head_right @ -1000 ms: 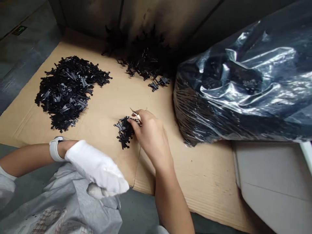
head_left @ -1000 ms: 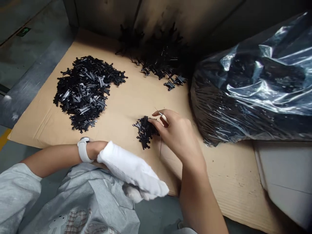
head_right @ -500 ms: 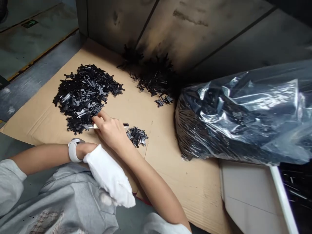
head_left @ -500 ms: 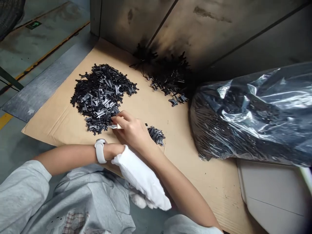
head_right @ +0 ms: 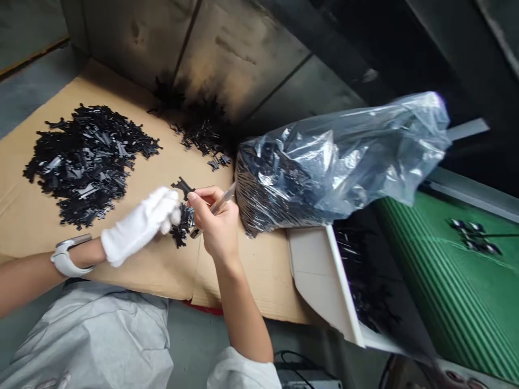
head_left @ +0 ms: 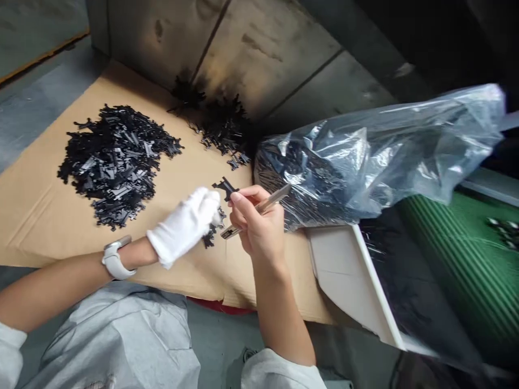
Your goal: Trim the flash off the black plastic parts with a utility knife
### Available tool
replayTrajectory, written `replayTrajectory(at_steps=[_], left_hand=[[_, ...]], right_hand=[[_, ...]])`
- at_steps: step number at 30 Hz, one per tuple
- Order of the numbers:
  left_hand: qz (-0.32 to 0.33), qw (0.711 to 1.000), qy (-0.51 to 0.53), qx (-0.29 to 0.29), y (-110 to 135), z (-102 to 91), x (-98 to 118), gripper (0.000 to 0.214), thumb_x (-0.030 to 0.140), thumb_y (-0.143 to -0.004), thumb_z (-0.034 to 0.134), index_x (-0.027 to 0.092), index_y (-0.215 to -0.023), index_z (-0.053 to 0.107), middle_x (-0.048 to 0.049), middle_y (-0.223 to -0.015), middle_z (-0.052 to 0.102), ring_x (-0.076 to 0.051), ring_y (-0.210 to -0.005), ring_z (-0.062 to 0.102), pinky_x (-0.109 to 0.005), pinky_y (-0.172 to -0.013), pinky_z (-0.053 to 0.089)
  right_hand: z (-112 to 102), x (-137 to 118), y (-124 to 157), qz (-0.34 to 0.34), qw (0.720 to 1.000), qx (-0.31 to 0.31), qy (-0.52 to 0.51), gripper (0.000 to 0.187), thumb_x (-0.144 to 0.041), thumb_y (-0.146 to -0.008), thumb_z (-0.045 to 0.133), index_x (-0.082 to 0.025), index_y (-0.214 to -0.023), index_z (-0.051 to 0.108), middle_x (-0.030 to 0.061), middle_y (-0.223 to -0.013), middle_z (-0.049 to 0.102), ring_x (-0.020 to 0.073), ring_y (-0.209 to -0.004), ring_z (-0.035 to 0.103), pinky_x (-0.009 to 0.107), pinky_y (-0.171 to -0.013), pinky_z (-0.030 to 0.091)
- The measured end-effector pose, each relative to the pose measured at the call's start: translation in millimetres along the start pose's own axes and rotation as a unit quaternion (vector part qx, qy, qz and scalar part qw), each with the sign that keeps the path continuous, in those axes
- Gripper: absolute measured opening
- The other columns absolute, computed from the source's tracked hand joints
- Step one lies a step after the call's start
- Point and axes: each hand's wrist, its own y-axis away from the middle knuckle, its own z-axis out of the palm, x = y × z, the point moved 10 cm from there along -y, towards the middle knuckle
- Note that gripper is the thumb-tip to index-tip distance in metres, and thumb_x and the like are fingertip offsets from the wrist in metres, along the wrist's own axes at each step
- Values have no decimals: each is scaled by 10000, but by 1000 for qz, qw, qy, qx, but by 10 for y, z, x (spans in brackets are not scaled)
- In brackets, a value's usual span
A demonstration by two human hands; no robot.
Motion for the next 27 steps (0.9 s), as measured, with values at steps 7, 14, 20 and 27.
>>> replayTrajectory(at_steps=[7,14,20,27], left_hand=[[-177,963,166,-115,24,204,-188,537,552,-971,305,205,-567,370,72,-432,288,-60,-366,216,-184,-380,222],[-222,943,167,-183,108,315,-213,463,455,-974,407,200,-591,359,97,-421,233,-48,-346,185,-176,-396,217],[-102,992,-5,-68,36,152,-65,439,390,-987,306,223,-581,321,76,-440,248,-71,-395,202,-207,-417,245],[206,896,-389,53,132,-62,312,422,376,-812,558,145,-1166,566,-50,-797,633,-186,-710,588,-313,-714,521]], right_hand=[[57,-264,111,-144,969,-103,171,181,-352,-861,682,-187,-803,635,-42,-622,546,70,-483,421,228,-453,317],[210,-603,252,-312,871,-241,294,80,-169,-926,596,-170,-883,664,28,-793,675,119,-695,609,230,-599,449],[157,-488,345,-336,858,-111,373,469,-455,-1029,330,-139,-1247,599,48,-808,607,173,-736,543,296,-669,443],[385,-407,493,-367,834,-97,401,446,-350,-1053,295,-123,-1399,462,25,-766,649,163,-680,516,285,-609,429]])
